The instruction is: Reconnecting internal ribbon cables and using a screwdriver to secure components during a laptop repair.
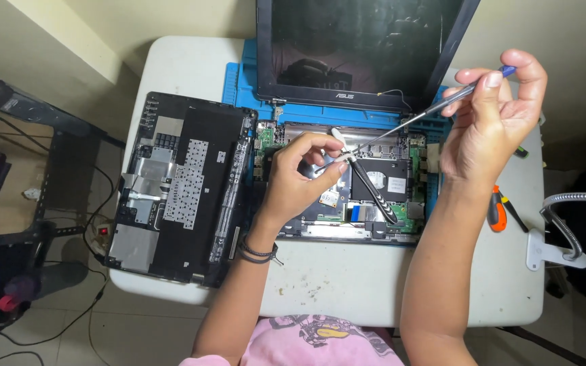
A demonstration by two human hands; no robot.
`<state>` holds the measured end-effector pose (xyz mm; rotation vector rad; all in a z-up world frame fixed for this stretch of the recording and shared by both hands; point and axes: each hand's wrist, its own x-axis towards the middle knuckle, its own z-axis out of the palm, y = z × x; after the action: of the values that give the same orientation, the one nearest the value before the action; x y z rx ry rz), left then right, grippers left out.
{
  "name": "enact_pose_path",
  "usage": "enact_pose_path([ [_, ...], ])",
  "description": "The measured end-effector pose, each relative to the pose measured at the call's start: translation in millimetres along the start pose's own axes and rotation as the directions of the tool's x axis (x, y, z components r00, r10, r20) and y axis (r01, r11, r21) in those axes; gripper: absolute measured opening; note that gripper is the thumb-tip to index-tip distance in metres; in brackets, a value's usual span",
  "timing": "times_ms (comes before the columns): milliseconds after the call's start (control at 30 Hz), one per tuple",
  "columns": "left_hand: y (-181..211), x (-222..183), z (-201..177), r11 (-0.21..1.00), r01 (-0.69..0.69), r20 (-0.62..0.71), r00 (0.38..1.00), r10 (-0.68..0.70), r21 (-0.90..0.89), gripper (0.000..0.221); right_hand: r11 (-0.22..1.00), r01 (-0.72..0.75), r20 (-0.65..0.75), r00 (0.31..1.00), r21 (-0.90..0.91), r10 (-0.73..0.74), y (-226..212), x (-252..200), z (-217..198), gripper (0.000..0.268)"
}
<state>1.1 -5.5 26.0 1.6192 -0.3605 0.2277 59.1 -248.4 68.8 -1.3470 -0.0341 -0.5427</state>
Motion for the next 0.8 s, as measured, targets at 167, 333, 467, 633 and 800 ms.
enact_pose_path([
  [167, 2, 0, 2, 0.998, -0.054, -0.022, 0.998, 0.055, 0.028, 0.013, 0.999, 0.0, -0.018, 1.0, -0.049, -0.001, -6, -3, 6, 0.029],
  [333, 4, 0, 1, 0.993, -0.1, -0.038, 0.994, 0.103, 0.069, 0.009, 0.996, 0.041, -0.017, 0.999, -0.073, -0.043, -10, -5, 10, 0.029],
  [467, 3, 0, 0, 0.985, -0.135, -0.041, 0.989, 0.14, 0.104, 0.009, 0.987, 0.084, 0.0, 0.996, -0.136, -0.085, -15, -8, 13, 0.025],
  [633, 6, 3, -1, 0.952, -0.258, -0.029, 0.963, 0.266, 0.166, 0.008, 0.979, 0.11, 0.001, 0.994, -0.172, -0.112, -18, -9, 14, 0.021],
  [800, 7, 5, 2, 0.87, -0.369, -0.025, 0.917, 0.399, 0.327, 0.009, 0.966, 0.16, -0.002, 0.986, -0.204, -0.164, -23, -11, 18, 0.019],
])
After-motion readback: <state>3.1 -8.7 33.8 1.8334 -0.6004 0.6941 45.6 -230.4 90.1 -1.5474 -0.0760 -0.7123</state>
